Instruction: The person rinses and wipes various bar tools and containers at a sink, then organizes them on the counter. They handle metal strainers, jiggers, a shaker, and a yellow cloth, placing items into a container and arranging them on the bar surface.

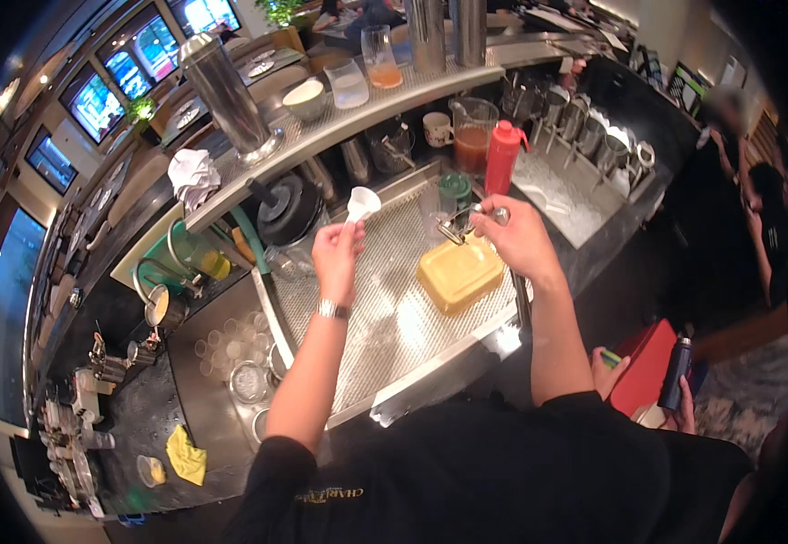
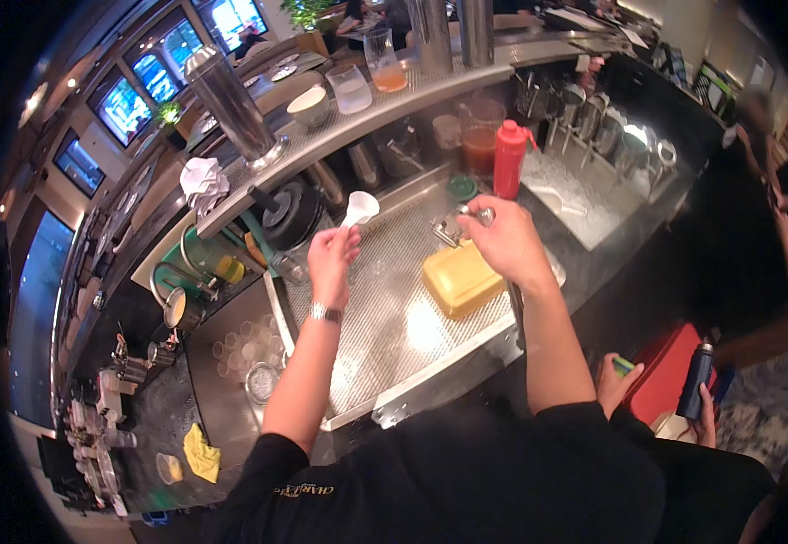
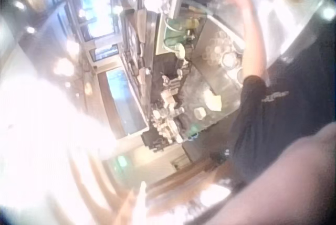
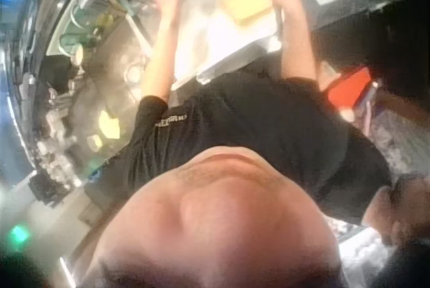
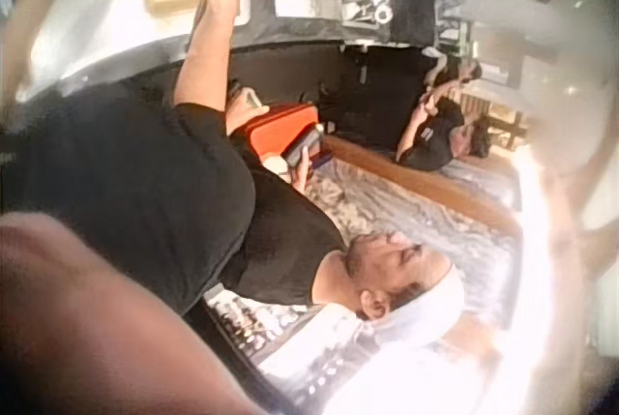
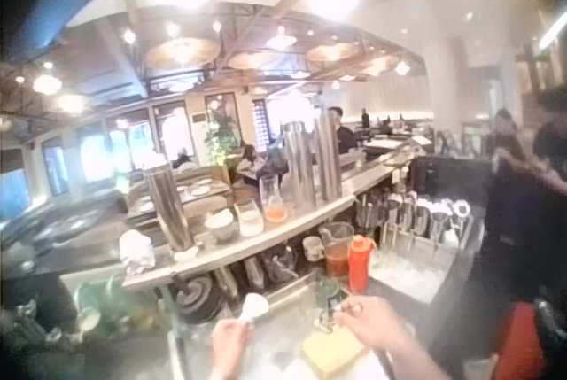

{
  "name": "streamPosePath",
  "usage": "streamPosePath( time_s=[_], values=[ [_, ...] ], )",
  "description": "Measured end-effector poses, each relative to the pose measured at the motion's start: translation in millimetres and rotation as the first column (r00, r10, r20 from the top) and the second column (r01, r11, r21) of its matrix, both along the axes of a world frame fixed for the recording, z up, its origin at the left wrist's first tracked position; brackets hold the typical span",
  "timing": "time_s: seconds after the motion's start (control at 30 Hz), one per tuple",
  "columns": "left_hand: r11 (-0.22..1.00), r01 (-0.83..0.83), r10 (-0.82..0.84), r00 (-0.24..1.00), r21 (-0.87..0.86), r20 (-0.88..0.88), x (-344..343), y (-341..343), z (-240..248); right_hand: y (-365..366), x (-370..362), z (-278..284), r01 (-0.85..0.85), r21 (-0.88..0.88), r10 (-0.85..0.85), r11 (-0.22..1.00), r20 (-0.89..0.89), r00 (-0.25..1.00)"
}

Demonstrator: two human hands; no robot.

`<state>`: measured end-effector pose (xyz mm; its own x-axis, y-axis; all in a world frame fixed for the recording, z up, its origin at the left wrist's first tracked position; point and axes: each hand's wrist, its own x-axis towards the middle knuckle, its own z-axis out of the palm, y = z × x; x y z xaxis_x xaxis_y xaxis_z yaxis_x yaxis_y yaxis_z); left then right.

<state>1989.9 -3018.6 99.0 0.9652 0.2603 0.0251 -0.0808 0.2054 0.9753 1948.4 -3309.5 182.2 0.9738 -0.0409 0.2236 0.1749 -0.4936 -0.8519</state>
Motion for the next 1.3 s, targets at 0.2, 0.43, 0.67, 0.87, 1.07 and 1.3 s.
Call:
streamPosePath(
  time_s=[0.2, 0.43, 0.67, 0.87, 1.07, 1.3],
  values=[
    [0.969, -0.144, 0.121, 0.985, 0.199, 0.122, 181.8, -63.9, 0.8, -46.9, 65.3, -1.5, -0.041, 0.118, 0.041, 0.992, 0.006, 0.999],
    [0.639, -0.341, 0.234, 0.940, 0.689, 0.248, 280.0, -94.2, -4.8, -88.0, 99.3, -6.1, -0.071, 0.106, 0.074, 0.992, -0.024, 0.997],
    [0.505, -0.430, 0.378, 0.890, 0.748, 0.256, 277.4, -122.9, -8.6, -87.0, 115.4, 7.5, 0.021, 0.005, -0.020, 1.000, -0.101, 0.995],
    [0.532, -0.241, 0.345, 0.937, 0.812, 0.052, 312.0, -88.9, -52.9, -80.8, 130.0, -4.6, 0.038, -0.148, -0.012, 0.988, 0.173, 0.985],
    [0.336, 0.285, -0.005, 0.954, 0.898, -0.301, 330.0, -67.1, -50.2, -82.0, 140.7, 5.4, 0.031, -0.120, -0.017, 0.992, 0.109, 0.994],
    [0.291, 0.062, 0.019, 0.997, 0.955, -0.070, 307.7, -68.5, -61.8, -82.7, 145.8, -4.4, 0.020, 0.089, -0.026, 0.996, 0.061, 0.998]
  ],
)
